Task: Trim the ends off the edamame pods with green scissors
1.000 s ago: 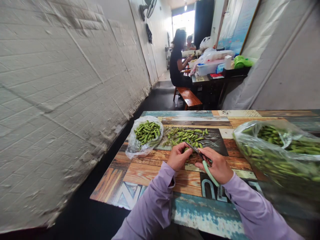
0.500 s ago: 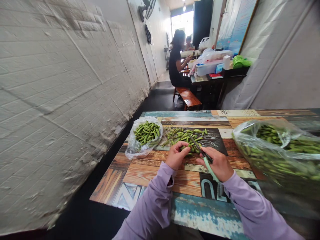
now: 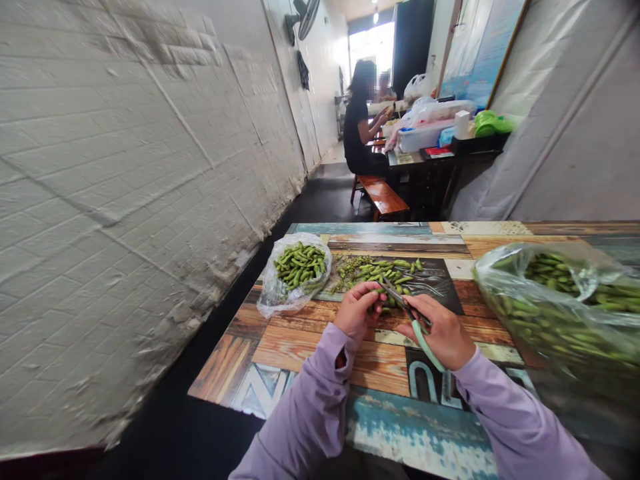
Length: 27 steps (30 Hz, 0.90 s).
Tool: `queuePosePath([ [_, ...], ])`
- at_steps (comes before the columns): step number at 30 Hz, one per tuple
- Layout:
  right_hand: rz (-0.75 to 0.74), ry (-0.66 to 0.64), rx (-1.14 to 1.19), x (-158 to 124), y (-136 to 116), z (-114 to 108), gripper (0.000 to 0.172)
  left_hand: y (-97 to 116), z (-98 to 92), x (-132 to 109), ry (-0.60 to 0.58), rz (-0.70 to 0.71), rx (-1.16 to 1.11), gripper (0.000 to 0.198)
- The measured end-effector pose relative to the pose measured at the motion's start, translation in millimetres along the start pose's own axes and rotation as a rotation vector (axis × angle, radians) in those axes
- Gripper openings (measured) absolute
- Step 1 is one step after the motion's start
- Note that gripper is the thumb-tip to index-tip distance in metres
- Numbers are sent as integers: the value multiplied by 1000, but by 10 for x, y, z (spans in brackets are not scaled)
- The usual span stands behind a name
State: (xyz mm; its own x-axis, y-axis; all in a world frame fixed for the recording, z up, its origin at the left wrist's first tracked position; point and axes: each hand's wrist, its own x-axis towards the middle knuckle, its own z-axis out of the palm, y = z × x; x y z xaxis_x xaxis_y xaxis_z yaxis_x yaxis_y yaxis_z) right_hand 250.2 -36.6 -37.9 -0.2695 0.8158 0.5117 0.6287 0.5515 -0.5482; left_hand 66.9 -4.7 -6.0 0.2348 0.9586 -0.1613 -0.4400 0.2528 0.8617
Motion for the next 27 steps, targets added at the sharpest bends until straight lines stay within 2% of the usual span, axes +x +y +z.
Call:
queuePosePath([
  [9,8,-46,30,7,-70,-31,44,-83,-41,37,-37,80,108,34],
  [27,-40,-64,-1,6,-55,-38,46,-82,-76,30,-113,37,166,35],
])
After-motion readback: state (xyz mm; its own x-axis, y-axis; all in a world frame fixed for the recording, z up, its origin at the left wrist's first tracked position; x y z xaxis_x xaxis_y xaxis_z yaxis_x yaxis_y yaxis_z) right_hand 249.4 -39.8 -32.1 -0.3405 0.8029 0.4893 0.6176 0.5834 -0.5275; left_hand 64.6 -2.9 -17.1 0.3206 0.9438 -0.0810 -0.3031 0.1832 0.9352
